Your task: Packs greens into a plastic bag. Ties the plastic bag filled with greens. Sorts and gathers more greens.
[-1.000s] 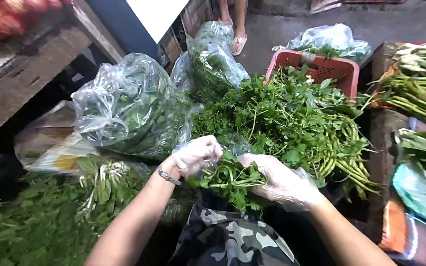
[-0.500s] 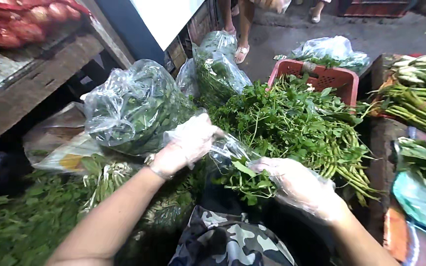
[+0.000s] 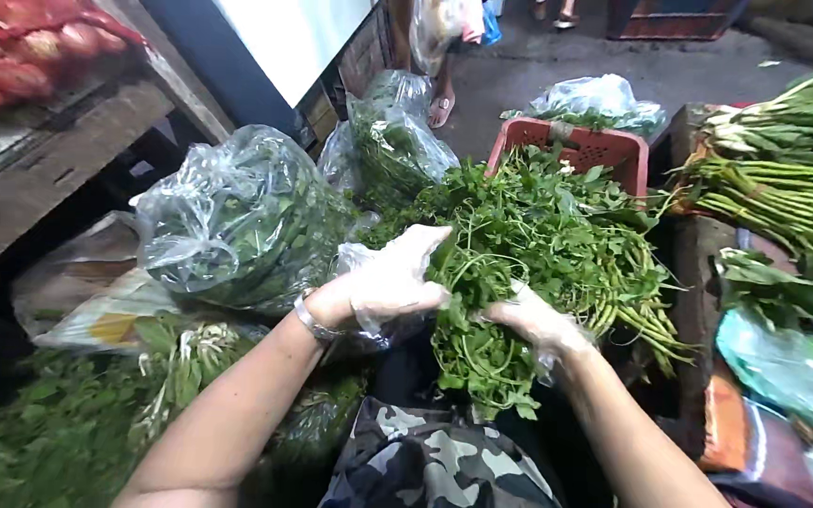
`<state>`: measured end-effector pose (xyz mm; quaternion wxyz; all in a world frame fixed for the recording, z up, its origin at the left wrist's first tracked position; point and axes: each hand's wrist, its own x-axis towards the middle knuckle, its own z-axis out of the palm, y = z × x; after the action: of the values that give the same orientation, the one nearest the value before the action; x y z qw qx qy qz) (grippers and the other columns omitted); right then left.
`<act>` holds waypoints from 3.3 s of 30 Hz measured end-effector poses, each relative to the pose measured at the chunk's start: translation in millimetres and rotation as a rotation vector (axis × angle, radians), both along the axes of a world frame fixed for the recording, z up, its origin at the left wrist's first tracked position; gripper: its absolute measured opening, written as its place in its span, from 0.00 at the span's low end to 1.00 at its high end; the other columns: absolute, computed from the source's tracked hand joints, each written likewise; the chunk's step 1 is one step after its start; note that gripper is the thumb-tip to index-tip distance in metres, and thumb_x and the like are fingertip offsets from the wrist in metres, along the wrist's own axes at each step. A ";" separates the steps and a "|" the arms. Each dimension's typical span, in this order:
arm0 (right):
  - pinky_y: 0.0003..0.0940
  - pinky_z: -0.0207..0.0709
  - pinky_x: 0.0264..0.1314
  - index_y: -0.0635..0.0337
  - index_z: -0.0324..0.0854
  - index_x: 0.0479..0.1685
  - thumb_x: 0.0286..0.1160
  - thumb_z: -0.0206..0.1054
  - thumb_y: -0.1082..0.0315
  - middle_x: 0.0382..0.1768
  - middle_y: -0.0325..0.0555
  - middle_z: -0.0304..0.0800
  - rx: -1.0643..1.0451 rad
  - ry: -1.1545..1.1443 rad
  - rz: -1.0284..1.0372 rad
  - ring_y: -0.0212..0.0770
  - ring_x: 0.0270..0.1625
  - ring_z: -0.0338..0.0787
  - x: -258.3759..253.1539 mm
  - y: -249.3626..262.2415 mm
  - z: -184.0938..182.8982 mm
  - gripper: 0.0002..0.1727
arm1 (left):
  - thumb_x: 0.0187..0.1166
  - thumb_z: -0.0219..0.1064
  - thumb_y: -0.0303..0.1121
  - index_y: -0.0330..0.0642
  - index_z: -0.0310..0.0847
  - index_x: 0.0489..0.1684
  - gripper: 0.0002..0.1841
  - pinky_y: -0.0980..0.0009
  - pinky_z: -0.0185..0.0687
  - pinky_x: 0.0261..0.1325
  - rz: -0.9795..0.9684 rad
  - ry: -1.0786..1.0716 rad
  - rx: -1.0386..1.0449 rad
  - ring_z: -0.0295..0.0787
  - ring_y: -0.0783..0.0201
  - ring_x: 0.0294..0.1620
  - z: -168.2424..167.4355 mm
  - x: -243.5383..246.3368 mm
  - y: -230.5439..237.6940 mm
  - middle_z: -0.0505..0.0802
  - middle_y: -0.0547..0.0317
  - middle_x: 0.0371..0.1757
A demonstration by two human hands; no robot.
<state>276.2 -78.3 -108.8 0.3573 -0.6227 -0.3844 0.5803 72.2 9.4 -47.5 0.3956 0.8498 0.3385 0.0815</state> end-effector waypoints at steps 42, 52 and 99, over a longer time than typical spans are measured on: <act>0.63 0.75 0.72 0.61 0.65 0.86 0.83 0.63 0.60 0.78 0.62 0.76 -0.058 -0.857 0.300 0.62 0.72 0.84 -4.3 -5.0 10.7 0.33 | 0.89 0.56 0.42 0.47 0.90 0.63 0.19 0.40 0.79 0.66 0.208 0.243 0.432 0.89 0.40 0.63 -43.9 92.9 -39.5 0.94 0.43 0.58; 0.21 0.81 0.65 0.65 0.60 0.85 0.75 0.70 0.69 0.63 0.45 0.85 0.248 -0.132 -0.127 0.22 0.61 0.86 29.0 -18.8 -1.6 0.37 | 0.80 0.66 0.44 0.37 0.88 0.29 0.18 0.60 0.83 0.54 0.070 -0.522 0.477 0.91 0.56 0.40 -123.2 41.3 -38.2 0.93 0.50 0.33; 0.29 0.74 0.76 0.65 0.46 0.91 0.64 0.76 0.74 0.78 0.63 0.71 0.338 -0.290 -0.218 0.37 0.75 0.79 -10.4 -4.1 -28.1 0.52 | 0.84 0.62 0.38 0.38 0.89 0.56 0.16 0.46 0.82 0.59 0.160 0.006 0.239 0.91 0.45 0.52 -60.1 47.9 -38.0 0.94 0.43 0.47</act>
<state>265.8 -82.3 -137.0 0.4580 -0.6687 -0.4540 0.3701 120.1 -28.6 -107.7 0.2829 0.8613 0.3945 0.1499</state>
